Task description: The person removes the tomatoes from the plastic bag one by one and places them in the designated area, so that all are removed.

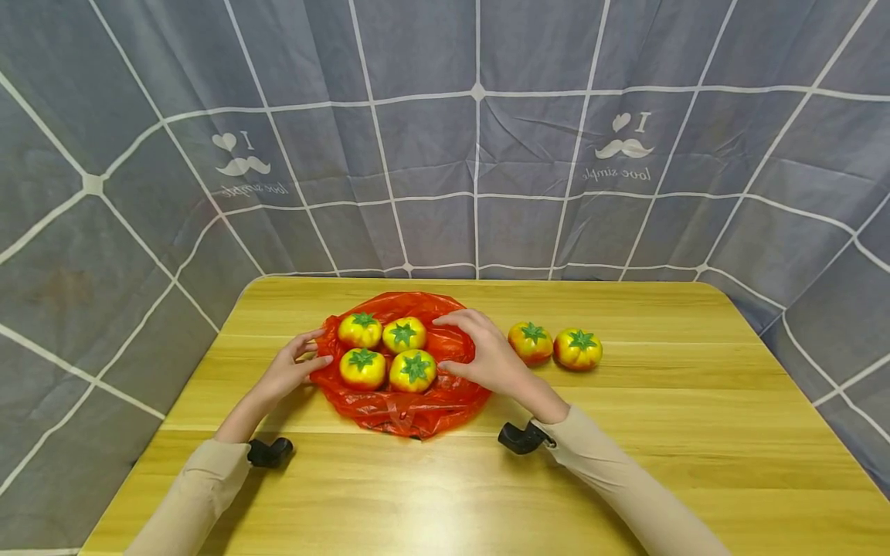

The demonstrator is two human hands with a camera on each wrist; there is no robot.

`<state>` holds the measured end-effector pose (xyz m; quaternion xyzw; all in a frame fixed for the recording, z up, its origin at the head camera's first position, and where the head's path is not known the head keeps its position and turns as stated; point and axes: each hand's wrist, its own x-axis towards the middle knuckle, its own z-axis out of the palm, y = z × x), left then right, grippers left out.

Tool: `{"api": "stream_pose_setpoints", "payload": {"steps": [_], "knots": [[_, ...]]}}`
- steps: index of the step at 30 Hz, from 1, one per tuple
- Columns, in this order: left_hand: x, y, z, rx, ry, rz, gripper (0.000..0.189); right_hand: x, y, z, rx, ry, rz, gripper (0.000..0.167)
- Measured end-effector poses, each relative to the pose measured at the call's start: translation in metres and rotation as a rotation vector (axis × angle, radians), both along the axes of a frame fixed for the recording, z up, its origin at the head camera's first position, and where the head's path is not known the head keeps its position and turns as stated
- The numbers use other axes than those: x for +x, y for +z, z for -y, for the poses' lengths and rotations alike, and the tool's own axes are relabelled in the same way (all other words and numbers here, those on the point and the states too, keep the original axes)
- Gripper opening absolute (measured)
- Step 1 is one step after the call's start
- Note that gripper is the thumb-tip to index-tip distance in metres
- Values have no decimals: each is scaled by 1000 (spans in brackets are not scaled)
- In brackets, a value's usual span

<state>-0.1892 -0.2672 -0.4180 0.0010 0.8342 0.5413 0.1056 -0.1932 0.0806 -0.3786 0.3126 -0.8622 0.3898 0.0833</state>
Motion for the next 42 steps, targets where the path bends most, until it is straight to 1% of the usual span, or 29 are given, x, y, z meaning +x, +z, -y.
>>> {"api": "stream_pose_setpoints", "payload": {"steps": [3,10,12,22,27,33,42], "knots": [[0,0,-1,-4,0,1,66,0,0,4,-2,15,24,56],[-1,-1,0,-20,5,-1,64,2,-1,14,26,42,138,57],[0,-1,0,-26,7,-7,64,2,-3,16,35,50,157,57],[0,1,1,-26,3,-22,64,2,-14,23,13,71,154,62],[1,0,1,-24,7,-11,64,3,-17,25,41,67,168,61],[2,-1,0,-33,11,-8,64,3,-21,27,76,62,157,62],[1,0,1,-19,9,-11,64,1,-28,29,108,49,187,66]]}}
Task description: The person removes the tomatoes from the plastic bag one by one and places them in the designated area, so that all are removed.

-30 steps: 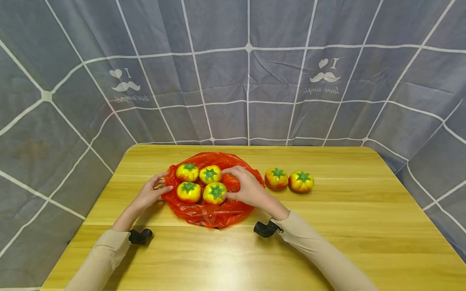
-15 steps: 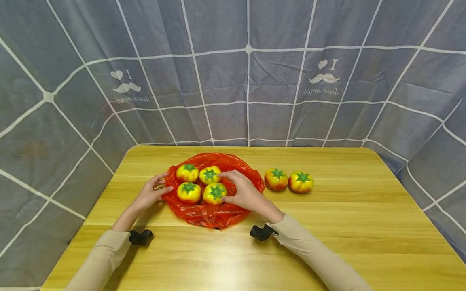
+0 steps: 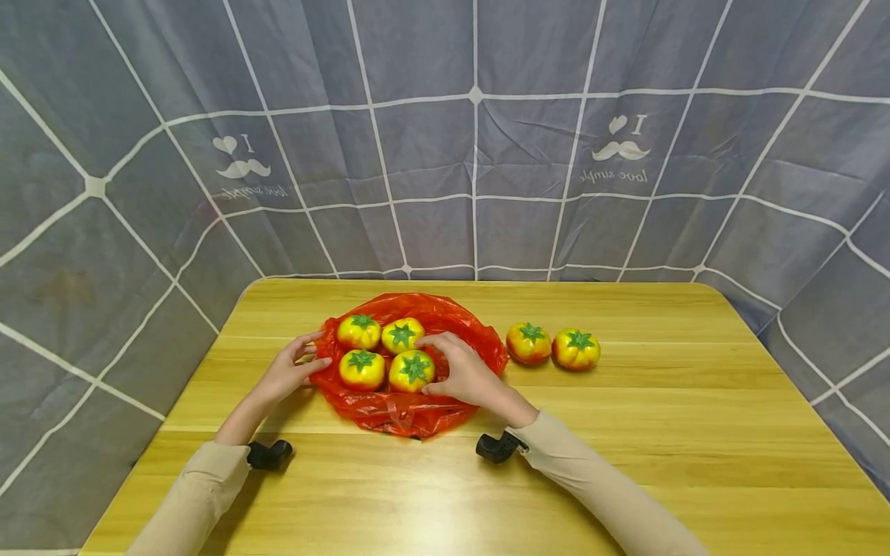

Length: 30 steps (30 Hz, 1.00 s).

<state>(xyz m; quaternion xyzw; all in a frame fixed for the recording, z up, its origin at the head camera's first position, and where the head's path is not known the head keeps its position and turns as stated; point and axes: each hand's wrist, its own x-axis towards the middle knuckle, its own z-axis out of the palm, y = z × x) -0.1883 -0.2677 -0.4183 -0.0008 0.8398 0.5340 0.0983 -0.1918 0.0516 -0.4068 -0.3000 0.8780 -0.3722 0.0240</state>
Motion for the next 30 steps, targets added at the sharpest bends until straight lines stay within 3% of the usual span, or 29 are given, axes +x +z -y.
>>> {"api": "stream_pose_setpoints", "payload": {"steps": [30], "knots": [[3,0,-2,-17,13,5,63,-6,-11,8,9,11,44,66]]}}
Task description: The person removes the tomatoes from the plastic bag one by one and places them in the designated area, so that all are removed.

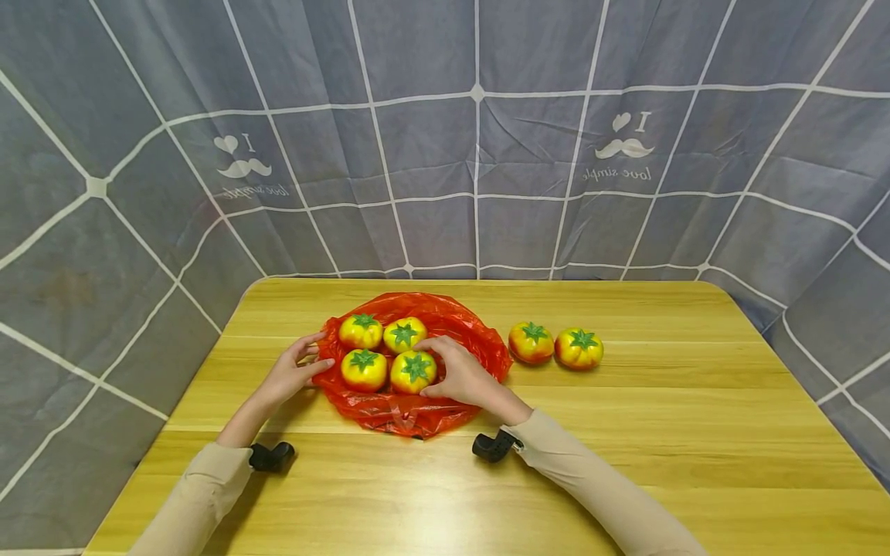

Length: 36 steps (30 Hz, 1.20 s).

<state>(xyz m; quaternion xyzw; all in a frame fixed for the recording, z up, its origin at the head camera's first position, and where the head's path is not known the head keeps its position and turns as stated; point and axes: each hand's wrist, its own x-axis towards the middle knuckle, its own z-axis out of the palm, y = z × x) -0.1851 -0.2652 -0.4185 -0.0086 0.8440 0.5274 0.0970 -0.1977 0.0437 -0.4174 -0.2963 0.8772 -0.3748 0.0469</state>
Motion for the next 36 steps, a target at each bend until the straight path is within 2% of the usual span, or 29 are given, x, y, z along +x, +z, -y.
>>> {"api": "stream_pose_setpoints", "payload": {"steps": [21,36], "knots": [[-1,0,0,-6,2,-4,63,-2,-7,5,-19,-1,25,68],[2,-1,1,7,-11,3,66,3,-5,5,-11,-7,-23,67]]}}
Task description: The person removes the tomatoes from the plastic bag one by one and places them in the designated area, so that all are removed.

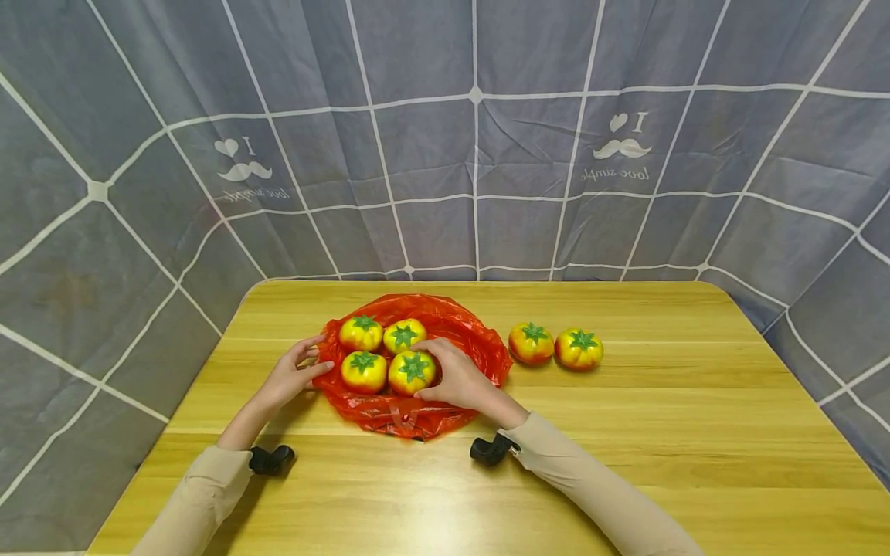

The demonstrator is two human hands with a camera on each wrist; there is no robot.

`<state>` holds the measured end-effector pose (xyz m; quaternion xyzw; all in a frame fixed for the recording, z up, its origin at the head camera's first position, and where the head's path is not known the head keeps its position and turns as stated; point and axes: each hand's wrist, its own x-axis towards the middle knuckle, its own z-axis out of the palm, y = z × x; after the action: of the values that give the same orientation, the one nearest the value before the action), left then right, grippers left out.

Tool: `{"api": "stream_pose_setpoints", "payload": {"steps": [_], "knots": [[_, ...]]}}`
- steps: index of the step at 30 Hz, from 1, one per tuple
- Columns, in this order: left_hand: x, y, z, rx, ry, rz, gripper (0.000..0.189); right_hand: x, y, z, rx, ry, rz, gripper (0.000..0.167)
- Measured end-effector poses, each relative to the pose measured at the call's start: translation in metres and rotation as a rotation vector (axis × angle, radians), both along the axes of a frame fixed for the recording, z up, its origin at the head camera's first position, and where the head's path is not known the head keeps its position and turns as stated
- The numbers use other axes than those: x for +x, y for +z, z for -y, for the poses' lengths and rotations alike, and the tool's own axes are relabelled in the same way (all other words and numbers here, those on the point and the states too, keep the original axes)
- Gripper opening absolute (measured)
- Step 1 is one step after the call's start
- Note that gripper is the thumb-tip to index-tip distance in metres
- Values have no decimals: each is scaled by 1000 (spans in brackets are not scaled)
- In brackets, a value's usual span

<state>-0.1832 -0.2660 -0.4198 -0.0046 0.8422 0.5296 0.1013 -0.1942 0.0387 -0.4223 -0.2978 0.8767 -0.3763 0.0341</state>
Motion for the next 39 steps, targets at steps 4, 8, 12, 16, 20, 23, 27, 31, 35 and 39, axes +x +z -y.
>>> {"api": "stream_pose_setpoints", "payload": {"steps": [4,8,12,16,20,23,27,31,35,39], "knots": [[0,0,-1,-6,4,6,67,1,2,-2,1,-4,-2,67],[1,0,-1,-16,9,5,66,2,4,-3,11,-9,-5,67],[0,0,-1,-16,10,-5,65,3,4,-5,19,-12,-20,67],[0,0,-1,-20,15,-4,64,6,6,-8,13,-14,-32,67],[-1,-1,-2,-31,21,-6,63,9,8,-11,-10,-22,-36,67],[-1,0,-2,-36,24,-9,63,10,10,-14,-24,-28,-43,67],[0,0,-3,-37,18,-18,62,11,13,-18,-41,-34,-58,67],[0,0,-3,-29,14,-19,63,11,16,-23,-59,-43,-84,67],[-1,-1,-1,-20,13,-16,63,10,18,-27,-81,-48,-103,67],[-2,-2,0,-21,11,-24,62,11,21,-31,-94,-60,-112,67]]}}
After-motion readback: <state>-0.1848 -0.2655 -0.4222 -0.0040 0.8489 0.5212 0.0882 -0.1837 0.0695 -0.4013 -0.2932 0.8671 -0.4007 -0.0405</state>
